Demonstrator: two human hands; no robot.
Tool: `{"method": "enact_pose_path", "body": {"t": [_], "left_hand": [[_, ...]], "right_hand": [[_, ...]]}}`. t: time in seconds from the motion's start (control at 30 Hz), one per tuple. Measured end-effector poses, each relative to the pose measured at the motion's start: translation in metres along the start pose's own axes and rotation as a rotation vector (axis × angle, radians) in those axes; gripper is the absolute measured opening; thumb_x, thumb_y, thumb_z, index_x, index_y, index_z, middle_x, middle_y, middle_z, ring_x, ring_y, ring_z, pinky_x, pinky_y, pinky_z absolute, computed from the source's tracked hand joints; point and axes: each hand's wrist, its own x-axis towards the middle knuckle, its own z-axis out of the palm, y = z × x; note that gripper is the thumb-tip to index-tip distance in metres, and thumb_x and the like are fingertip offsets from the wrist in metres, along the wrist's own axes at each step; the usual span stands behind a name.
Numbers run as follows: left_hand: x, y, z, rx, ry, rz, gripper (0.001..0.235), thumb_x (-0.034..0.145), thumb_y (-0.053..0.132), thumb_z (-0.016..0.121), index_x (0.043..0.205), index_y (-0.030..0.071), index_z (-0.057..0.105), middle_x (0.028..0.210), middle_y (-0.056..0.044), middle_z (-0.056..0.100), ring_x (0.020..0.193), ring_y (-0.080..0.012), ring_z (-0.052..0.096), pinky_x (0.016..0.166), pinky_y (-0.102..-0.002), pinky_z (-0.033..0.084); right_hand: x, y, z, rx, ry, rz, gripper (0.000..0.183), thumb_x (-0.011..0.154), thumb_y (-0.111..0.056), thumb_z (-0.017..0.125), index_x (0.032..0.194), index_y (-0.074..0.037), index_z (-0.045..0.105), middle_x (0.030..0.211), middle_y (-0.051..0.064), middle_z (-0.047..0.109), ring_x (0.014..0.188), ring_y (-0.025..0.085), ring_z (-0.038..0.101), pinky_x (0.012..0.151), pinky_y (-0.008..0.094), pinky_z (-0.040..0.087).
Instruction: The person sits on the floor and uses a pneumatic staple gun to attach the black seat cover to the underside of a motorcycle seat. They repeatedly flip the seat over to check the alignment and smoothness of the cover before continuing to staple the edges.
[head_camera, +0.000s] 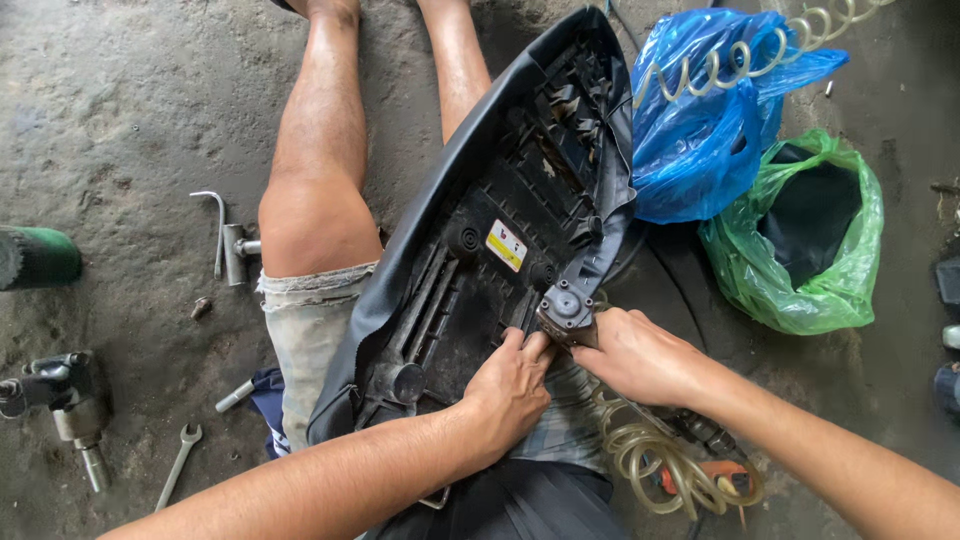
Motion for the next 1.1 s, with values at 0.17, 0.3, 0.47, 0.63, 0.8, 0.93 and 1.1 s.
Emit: {"method": "enact_pose_path", "body": {"t": [0.17, 0.3, 0.47, 0.63, 0.8, 0.93, 1.1], "left_hand": [[-0.001, 0.000, -0.002, 0.000, -0.018, 0.001, 0.031, 0.090, 0.035, 0.038, 0.112, 0.027, 0.059, 0.124, -0.004, 0.044, 0.114, -0.0273, 0.029, 0.085, -0.043, 0.027], [-0.008, -0.003, -0.012, 0.026, -0.109, 0.037, 0.033, 0.090, 0.037, 0.040, 0.117, 0.025, 0.055, 0.132, -0.007, 0.038, 0.122, -0.0291, 0.022, 0.089, -0.044, 0.026], [-0.005, 0.000, -0.006, 0.001, -0.103, 0.020, 0.034, 0.091, 0.035, 0.039, 0.119, 0.025, 0.054, 0.131, -0.007, 0.039, 0.121, -0.0289, 0.024, 0.089, -0.045, 0.025], [-0.005, 0.000, -0.003, 0.014, -0.076, 0.009, 0.033, 0.091, 0.036, 0.036, 0.118, 0.028, 0.054, 0.130, -0.005, 0.040, 0.119, -0.0274, 0.025, 0.088, -0.044, 0.025], [-0.012, -0.007, -0.006, 0.026, -0.019, 0.005, 0.036, 0.089, 0.043, 0.039, 0.115, 0.026, 0.056, 0.129, -0.004, 0.041, 0.117, -0.0246, 0.027, 0.094, -0.049, 0.022], [-0.020, -0.012, -0.008, 0.027, 0.054, -0.036, 0.035, 0.083, 0.043, 0.043, 0.107, 0.024, 0.061, 0.127, -0.009, 0.037, 0.114, -0.0257, 0.027, 0.091, -0.050, 0.024], [-0.019, -0.017, -0.008, -0.007, 0.087, -0.055, 0.037, 0.076, 0.049, 0.050, 0.100, 0.024, 0.063, 0.123, -0.011, 0.035, 0.117, -0.0289, 0.025, 0.092, -0.053, 0.023]], "right_hand": [[0.001, -0.002, 0.004, 0.002, -0.002, 0.029, 0.024, 0.078, -0.024, 0.045, 0.072, 0.000, 0.044, 0.070, 0.017, 0.055, 0.063, 0.030, 0.032, 0.059, 0.039, 0.036], [-0.001, -0.006, 0.002, -0.006, -0.019, 0.036, 0.028, 0.082, -0.023, 0.048, 0.066, -0.001, 0.040, 0.062, 0.012, 0.050, 0.057, 0.024, 0.030, 0.053, 0.037, 0.033], [0.003, -0.006, 0.005, -0.068, 0.002, 0.032, 0.031, 0.080, -0.028, 0.049, 0.070, 0.002, 0.047, 0.070, 0.018, 0.058, 0.061, 0.033, 0.036, 0.059, 0.040, 0.038], [-0.004, -0.009, 0.006, -0.025, -0.005, 0.040, 0.027, 0.082, -0.025, 0.048, 0.073, 0.000, 0.047, 0.073, 0.017, 0.058, 0.061, 0.030, 0.041, 0.058, 0.038, 0.037], [-0.007, 0.000, 0.013, 0.029, 0.059, 0.040, 0.027, 0.082, -0.029, 0.046, 0.075, -0.004, 0.051, 0.072, 0.013, 0.061, 0.061, 0.028, 0.052, 0.055, 0.036, 0.036], [-0.020, 0.011, 0.012, 0.060, 0.119, 0.034, 0.022, 0.080, -0.028, 0.048, 0.074, -0.007, 0.051, 0.071, 0.012, 0.062, 0.061, 0.024, 0.056, 0.059, 0.034, 0.040], [-0.033, 0.020, 0.019, 0.008, 0.113, 0.098, 0.028, 0.083, -0.037, 0.049, 0.080, -0.009, 0.052, 0.073, 0.012, 0.064, 0.067, 0.027, 0.062, 0.059, 0.035, 0.042]]}}
